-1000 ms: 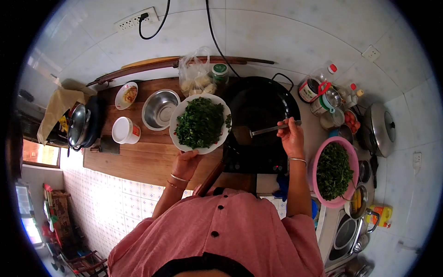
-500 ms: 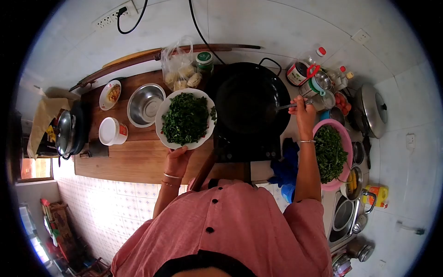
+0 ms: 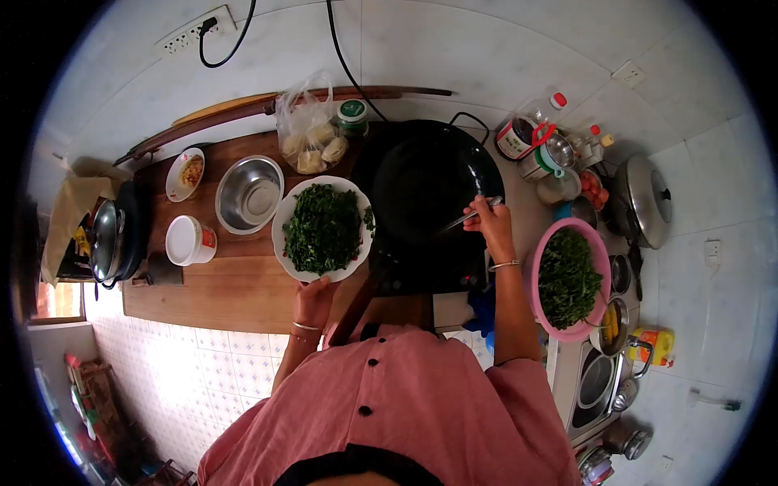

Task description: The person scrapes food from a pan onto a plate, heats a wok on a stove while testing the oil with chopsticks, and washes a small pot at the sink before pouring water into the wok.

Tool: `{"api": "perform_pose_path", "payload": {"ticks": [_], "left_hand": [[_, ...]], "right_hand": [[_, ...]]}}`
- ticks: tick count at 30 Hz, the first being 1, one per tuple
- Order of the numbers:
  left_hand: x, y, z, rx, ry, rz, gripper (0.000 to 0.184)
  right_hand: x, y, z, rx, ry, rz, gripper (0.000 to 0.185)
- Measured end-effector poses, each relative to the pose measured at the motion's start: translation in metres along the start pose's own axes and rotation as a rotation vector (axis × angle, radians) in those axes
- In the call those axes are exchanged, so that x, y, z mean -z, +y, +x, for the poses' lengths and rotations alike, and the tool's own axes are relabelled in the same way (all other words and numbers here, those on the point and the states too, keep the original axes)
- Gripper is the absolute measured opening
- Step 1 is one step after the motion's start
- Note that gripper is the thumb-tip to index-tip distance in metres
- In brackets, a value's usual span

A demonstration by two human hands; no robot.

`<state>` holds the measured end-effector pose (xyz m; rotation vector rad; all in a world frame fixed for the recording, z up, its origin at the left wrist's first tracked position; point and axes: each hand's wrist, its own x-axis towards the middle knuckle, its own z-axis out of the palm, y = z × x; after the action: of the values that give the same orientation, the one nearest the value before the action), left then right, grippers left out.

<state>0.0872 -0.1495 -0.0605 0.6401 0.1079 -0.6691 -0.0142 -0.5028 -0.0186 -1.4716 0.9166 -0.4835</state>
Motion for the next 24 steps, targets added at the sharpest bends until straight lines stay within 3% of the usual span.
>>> {"api": "perform_pose_path", "payload": {"ticks": [2,4,5,8,21,24], "left_hand": [[0.004,-0.001,0.000,0.009,-0.008,-0.012,0.061],[0.005,-0.002,0.000,0.016,0.007,-0.020,0.060],[0.005,-0.002,0.001,0.020,0.017,-0.028,0.058],[0.004,-0.006,0.002,-0.027,-0.012,-0.055,0.057],[0.000,-0.006,-0.003,0.015,0.025,-0.048,0.064],[0.002,-0.007,-0.001,0.023,0.025,-0.041,0.064]], "right_hand": [[0.002,-0.003,0.005,0.027,-0.018,0.039,0.033],[0.015,-0.017,0.017,0.338,0.036,-0.012,0.031],[0.020,-0.023,0.019,0.337,0.033,-0.014,0.031],[0.030,-0.050,0.025,0.636,0.156,-0.271,0.032],[-0.006,-0.045,0.059,0.659,0.160,-0.387,0.027],[-0.007,-0.044,0.065,0.617,0.097,-0.287,0.027]]}}
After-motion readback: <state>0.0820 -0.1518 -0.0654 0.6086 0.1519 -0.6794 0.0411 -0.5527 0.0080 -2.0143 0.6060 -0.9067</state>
